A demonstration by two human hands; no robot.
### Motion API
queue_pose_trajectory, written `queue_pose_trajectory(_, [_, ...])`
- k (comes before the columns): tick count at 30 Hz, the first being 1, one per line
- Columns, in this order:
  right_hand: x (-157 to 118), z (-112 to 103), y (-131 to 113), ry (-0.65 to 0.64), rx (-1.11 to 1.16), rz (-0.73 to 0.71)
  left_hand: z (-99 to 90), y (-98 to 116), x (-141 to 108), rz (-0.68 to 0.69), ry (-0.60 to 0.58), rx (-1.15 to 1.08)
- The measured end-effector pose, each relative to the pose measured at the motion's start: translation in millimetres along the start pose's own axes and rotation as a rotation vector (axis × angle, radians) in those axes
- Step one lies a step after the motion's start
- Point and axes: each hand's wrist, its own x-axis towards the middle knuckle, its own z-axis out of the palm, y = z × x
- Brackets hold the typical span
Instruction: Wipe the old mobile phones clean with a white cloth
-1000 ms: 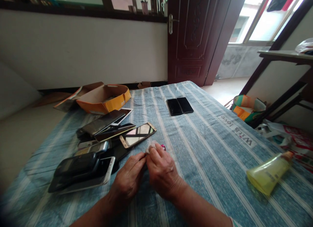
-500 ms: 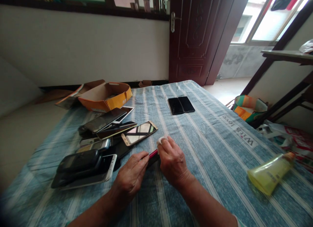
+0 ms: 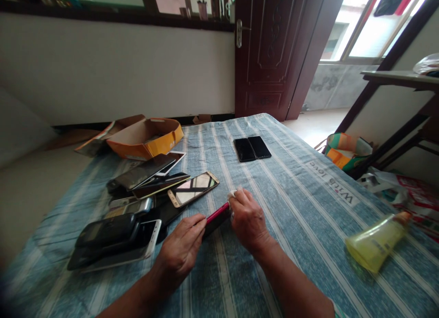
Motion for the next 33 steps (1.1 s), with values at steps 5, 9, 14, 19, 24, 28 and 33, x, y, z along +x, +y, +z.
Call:
queue_pose_trajectory(5, [0.9, -2.2, -20.5, 0.02, 0.082, -0.122, -3.9, 1.4, 3.0, -0.026, -0.015, 0.011])
queue_pose_trajectory(9, [1.5, -2.0, -25.6, -0.035, 0.074, -0.164, -7.1, 2.4, 4.8, -0.028, -0.044, 0.022])
queue_pose_trajectory(14, [3.6, -1.0, -15.0, 0.016, 0.031, -0.089, -5.6, 2.7, 4.4, -0.026, -0.005, 0.021])
queue_pose_trajectory(19, [-3.2, 4.5, -33.6, -0.021, 0.038, -0.162, -3.7, -0.5, 2.4, 0.013, -0.016, 0.017])
queue_pose_trajectory(24, [-3.5, 5.7, -43.0, -0.055, 0.049, -0.159, -5.4, -2.0, 4.4, 0.018, -0.021, 0.02])
queue_pose_trajectory(28, [4.5, -0.3, -29.6, -0.112, 0.054, -0.045, -8.6, 0.7, 7.8, 0.013, -0.041, 0.042])
queue_pose_trajectory(33, [5.4, -0.3, -14.9, -0.168, 0.028, 0.136, -9.3, 3.7, 10.6, 0.035, -0.045, 0.056])
